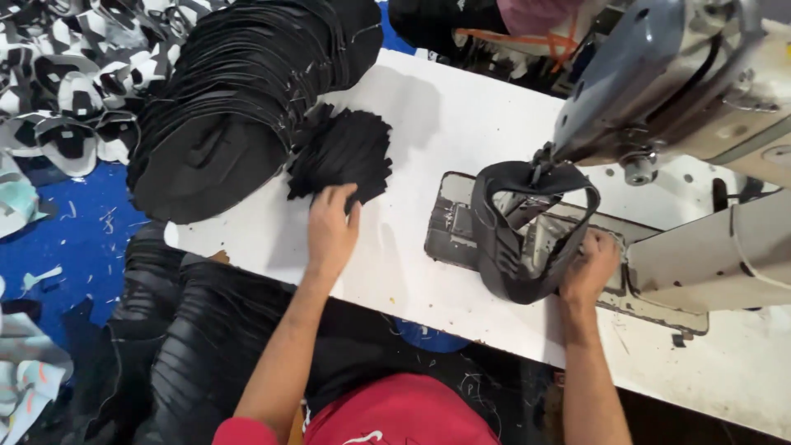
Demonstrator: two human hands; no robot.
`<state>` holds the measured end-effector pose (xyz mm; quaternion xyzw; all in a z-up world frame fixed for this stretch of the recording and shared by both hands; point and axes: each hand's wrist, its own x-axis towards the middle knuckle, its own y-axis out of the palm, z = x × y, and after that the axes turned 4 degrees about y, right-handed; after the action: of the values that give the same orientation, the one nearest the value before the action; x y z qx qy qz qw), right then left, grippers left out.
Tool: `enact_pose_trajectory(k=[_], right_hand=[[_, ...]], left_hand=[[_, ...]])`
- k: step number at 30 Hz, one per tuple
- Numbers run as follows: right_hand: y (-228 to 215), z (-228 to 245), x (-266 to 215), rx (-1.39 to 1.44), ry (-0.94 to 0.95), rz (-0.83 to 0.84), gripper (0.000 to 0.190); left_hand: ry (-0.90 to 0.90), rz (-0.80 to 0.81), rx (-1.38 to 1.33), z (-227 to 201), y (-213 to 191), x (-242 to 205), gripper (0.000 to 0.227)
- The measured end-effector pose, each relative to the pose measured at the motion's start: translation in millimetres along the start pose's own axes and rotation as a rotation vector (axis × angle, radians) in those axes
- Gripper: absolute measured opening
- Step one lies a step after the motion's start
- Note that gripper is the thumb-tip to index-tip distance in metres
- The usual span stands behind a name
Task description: Sewing together components of a shoe upper using an industrial sewing machine.
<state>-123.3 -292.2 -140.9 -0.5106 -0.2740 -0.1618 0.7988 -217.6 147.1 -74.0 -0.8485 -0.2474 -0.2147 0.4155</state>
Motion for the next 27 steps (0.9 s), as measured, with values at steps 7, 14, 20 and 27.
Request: enact_pose_trajectory(k=[7, 14, 20, 27], right_hand=[[-33, 10, -10, 0.809, 0.508, 0.021, 0.029], [-54, 124, -35, 0.878, 0.699, 0.341, 0.082], [-53, 124, -38, 1.082, 0.660, 0.228, 0.079], [-101, 163, 51, 0.688, 0.289, 0.061, 0.094]], left_hand=[[0.093, 0.070, 0.186, 23, 17, 28, 0.025], [0.048, 0.047, 0.398, 41, 46, 37, 0.011], [-0.155, -0.084, -0.329, -47, -21, 15, 0.029], [-0.382, 0.350, -0.866, -96, 5, -17, 0.009]])
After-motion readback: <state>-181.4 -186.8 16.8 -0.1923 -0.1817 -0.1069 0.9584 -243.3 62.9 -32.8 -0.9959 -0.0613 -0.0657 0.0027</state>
